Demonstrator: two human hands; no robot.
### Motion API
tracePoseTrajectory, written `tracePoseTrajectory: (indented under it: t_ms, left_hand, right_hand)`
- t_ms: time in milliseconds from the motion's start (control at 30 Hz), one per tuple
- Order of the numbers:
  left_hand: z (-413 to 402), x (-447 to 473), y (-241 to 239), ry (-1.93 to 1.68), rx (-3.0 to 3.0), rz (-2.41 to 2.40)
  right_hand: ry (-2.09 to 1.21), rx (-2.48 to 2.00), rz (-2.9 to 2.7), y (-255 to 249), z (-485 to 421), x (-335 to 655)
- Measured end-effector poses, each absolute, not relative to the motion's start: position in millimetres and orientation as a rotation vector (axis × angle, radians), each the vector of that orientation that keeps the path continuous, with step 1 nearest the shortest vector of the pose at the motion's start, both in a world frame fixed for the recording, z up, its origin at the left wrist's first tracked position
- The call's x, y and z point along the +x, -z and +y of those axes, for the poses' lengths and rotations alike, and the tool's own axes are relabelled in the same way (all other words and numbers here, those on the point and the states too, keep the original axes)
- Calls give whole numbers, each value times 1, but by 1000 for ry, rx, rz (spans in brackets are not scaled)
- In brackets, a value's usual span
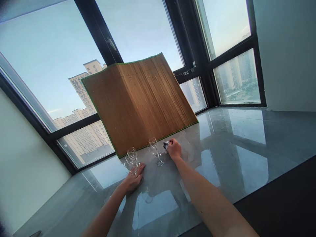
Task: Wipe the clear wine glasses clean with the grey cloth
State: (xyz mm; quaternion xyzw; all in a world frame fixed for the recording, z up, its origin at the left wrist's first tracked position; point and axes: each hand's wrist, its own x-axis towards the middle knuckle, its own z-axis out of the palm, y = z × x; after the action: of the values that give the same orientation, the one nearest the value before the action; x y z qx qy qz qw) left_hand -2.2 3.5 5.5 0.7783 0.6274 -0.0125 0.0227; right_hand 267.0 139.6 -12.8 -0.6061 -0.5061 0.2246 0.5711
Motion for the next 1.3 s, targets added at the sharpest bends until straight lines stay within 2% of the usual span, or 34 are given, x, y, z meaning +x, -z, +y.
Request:
tracePoseTrajectory:
  t_ms: [533,900,1167,1300]
  left_hand:
    - [-28,-118,-5,211,2140,2249]
    - [-32,-141,15,-26,2173,2301]
    - [-32,-137,14,-19,2166,2316]
    - [-32,-135,14,0,2151,2328]
  right_hand:
    - [-508,-1462,-1243,10,136,272]
    - [-464,-1606,-1411,2,142,282]
    - [-180,-1611,-1465,-7,122,267]
    - [-23,-1338,-1409,-16,112,255]
